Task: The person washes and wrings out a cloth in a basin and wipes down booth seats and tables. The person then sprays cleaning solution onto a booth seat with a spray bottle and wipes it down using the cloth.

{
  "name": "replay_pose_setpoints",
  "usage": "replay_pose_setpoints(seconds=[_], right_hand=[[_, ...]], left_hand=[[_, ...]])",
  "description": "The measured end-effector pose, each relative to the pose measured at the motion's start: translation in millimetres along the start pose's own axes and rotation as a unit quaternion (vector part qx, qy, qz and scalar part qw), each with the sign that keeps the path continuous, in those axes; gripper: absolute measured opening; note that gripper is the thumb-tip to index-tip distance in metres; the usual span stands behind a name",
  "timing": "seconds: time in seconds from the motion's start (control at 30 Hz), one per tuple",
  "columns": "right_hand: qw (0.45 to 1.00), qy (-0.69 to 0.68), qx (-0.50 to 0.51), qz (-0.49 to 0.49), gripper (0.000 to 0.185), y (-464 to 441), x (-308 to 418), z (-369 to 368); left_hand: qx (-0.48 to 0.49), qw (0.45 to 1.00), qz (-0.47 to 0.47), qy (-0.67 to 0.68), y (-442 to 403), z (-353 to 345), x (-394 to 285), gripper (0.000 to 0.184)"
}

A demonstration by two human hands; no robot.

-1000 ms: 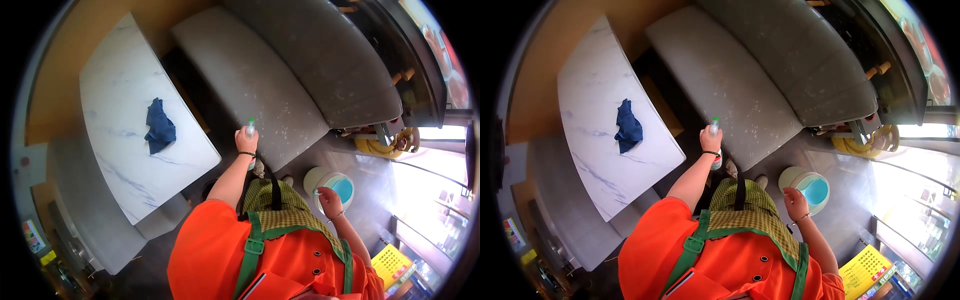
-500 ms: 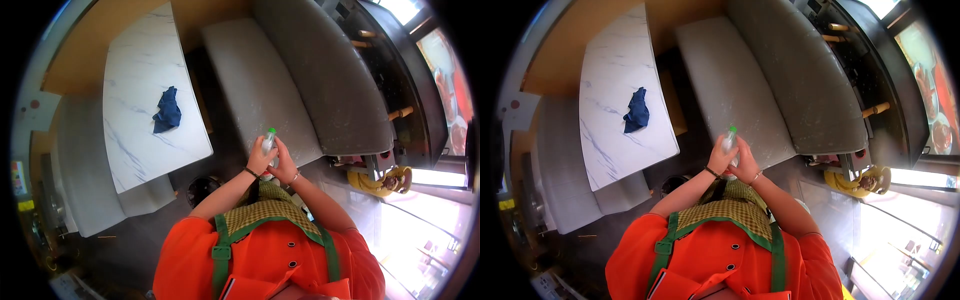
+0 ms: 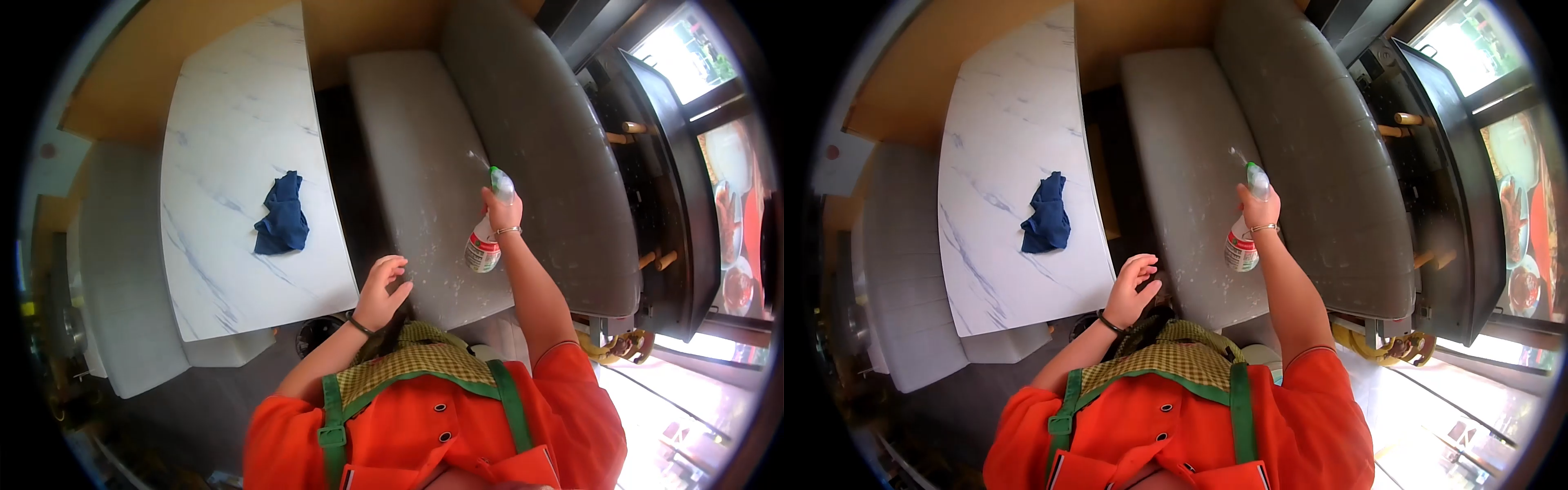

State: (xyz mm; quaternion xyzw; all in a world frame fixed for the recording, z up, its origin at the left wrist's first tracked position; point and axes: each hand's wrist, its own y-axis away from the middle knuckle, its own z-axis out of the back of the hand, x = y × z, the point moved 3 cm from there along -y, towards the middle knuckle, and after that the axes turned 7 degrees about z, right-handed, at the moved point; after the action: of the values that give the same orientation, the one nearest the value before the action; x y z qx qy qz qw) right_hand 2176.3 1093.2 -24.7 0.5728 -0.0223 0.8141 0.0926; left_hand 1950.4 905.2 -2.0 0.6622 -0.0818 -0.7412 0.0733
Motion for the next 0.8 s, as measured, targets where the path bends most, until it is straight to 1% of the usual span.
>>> replay_pose_setpoints(seconds=[0.03, 0.1, 0.13, 0.23, 0.33, 0.4, 0.47, 0.6, 0.67, 0.8], right_hand=[[1.000, 0.005, 0.001, -0.005, 0.021, -10, -1, -5], [0.997, -0.019, 0.073, 0.002, 0.019, -28, 2, -20], [0.997, -0.015, 0.074, -0.001, 0.019, -35, 1, -25], [0.998, 0.051, 0.002, -0.036, 0.015, -49, -5, -31], [0.996, 0.081, 0.011, -0.027, 0.015, -56, -1, -42], [0.997, 0.076, 0.024, -0.016, 0.014, -62, 5, -53], [0.997, 0.066, 0.045, -0.010, 0.016, -66, 22, -69], [0.997, 0.074, 0.035, 0.000, 0.017, -84, 38, -117], [0.991, 0.068, 0.098, 0.068, 0.019, -88, 66, -153], [0.986, 0.090, 0.121, 0.070, 0.021, -116, 100, -216]], left_hand=[[0.012, 1.000, 0.005, -0.004, -1, 12, -2, 0.037], [0.000, 1.000, 0.005, -0.014, -7, 38, -9, 0.035], [-0.014, 1.000, 0.002, -0.027, -11, 49, -10, 0.033], [-0.039, 0.999, 0.017, 0.008, -20, 80, 0, 0.032], [-0.050, 0.998, 0.024, 0.024, -25, 102, 3, 0.030], [-0.059, 0.998, 0.011, -0.009, -28, 114, 5, 0.029], [-0.070, 0.997, 0.015, -0.001, -28, 125, 8, 0.027], [-0.101, 0.995, 0.017, 0.002, -27, 144, 14, 0.023], [-0.135, 0.991, 0.012, 0.006, -24, 152, 18, 0.022], [-0.176, 0.984, 0.034, 0.014, -13, 169, 27, 0.021]])
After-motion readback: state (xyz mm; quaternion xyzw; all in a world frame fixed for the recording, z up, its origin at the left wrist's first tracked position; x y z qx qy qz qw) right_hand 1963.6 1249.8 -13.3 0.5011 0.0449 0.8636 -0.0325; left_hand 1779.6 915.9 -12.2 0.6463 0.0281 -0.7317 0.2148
